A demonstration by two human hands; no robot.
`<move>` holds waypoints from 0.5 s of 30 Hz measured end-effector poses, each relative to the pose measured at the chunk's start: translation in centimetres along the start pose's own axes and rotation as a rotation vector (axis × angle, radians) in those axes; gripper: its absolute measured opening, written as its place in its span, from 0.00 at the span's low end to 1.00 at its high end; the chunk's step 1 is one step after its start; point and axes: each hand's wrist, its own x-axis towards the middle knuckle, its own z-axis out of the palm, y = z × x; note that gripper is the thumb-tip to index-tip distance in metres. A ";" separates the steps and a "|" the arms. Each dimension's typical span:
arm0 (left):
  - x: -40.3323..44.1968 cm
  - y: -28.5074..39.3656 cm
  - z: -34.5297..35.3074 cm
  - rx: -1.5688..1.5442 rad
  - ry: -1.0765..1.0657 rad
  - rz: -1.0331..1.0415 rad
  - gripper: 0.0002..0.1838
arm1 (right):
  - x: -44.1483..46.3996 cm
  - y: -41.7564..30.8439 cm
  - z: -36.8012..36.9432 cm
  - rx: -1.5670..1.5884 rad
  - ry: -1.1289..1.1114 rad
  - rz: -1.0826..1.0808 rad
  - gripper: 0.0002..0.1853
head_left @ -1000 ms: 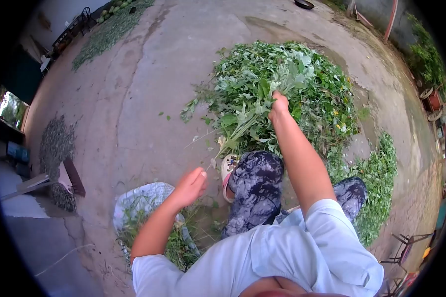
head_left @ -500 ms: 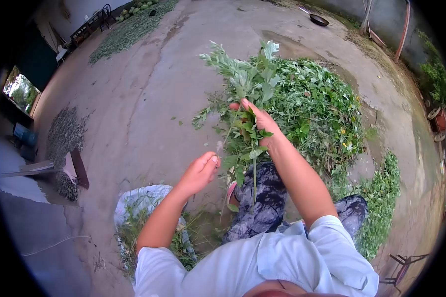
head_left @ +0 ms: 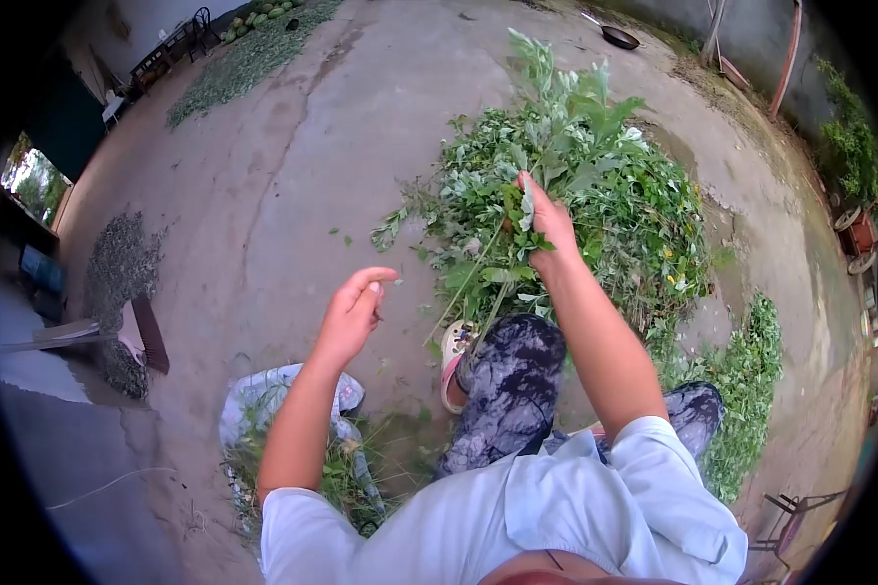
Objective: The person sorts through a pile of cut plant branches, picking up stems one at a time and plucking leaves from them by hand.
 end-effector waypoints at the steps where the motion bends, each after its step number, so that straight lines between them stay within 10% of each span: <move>1: 1.4 0.8 1.6 0.145 -0.008 0.112 0.14 | -0.9 0.4 0.8 -0.004 -0.005 0.018 0.15; 3: 3.9 0.6 5.3 0.302 0.037 0.444 0.13 | -2.7 0.7 2.3 0.020 -0.020 0.052 0.13; 8: 2.6 0.5 5.4 0.527 -0.090 0.460 0.16 | -2.5 1.0 1.4 0.033 0.047 0.040 0.19; 15: -7.0 -9.3 -6.1 0.475 0.289 -0.038 0.14 | 0.5 2.8 -0.5 -0.022 0.103 0.217 0.15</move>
